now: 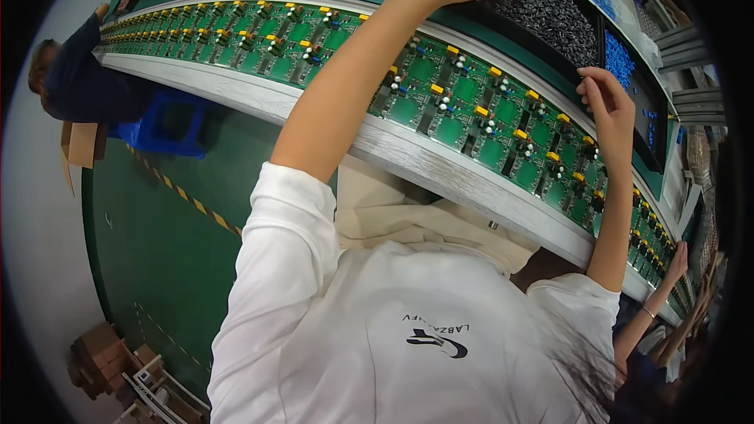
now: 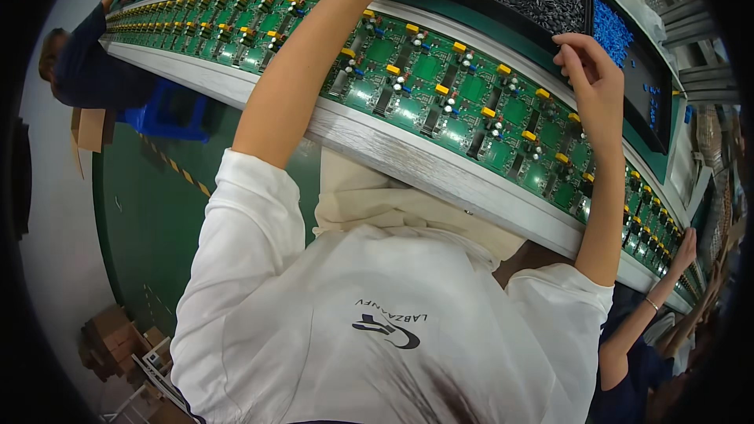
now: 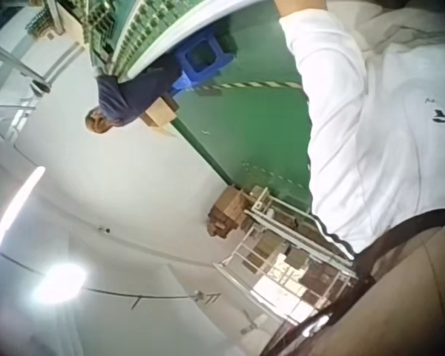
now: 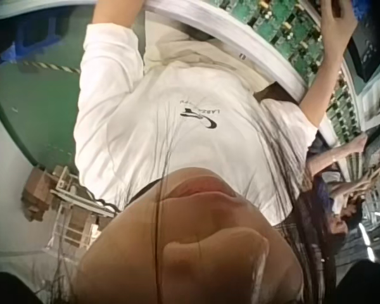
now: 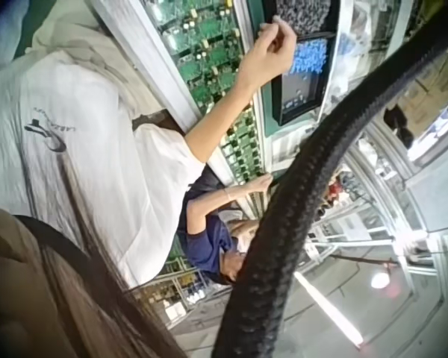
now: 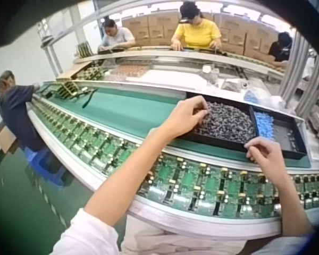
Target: The recorder is inserting small yellow electronic components into designated slots on printed circuit boards on an assembly line.
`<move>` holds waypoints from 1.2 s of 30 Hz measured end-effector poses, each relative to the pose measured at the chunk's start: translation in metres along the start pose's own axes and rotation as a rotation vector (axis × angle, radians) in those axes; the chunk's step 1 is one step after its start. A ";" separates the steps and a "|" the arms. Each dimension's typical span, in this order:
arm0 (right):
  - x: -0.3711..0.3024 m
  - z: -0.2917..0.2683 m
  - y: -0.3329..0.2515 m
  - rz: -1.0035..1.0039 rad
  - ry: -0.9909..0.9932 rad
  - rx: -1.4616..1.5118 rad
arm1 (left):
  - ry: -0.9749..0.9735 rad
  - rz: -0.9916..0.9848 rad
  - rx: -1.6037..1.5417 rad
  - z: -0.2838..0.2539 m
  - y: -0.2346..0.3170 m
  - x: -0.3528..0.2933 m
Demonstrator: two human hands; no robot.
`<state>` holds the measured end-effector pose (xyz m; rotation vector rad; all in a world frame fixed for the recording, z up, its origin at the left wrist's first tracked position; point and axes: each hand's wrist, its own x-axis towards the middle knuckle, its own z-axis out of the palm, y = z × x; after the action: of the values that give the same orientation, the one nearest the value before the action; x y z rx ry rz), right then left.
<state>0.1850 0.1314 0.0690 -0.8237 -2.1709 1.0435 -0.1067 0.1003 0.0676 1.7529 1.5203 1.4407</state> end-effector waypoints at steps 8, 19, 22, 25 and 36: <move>0.003 -0.004 0.001 0.016 0.007 -0.009 | -0.063 0.164 0.142 -0.005 0.004 -0.004; 0.015 0.004 -0.009 0.021 0.020 0.015 | -0.009 0.268 -0.105 -0.006 0.062 -0.035; 0.032 0.003 -0.013 0.036 -0.113 0.018 | -0.068 0.182 -0.078 -0.017 0.104 -0.107; 0.054 0.030 -0.039 -0.172 -0.227 -0.138 | 0.092 0.106 0.077 -0.025 0.100 -0.181; 0.134 0.221 -0.099 -0.411 -0.506 -0.167 | 0.394 -0.141 0.206 -0.049 0.084 -0.261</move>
<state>-0.0867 0.0787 0.0664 -0.1577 -2.7250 0.9325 -0.0761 -0.1755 0.0431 1.4892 2.0139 1.6766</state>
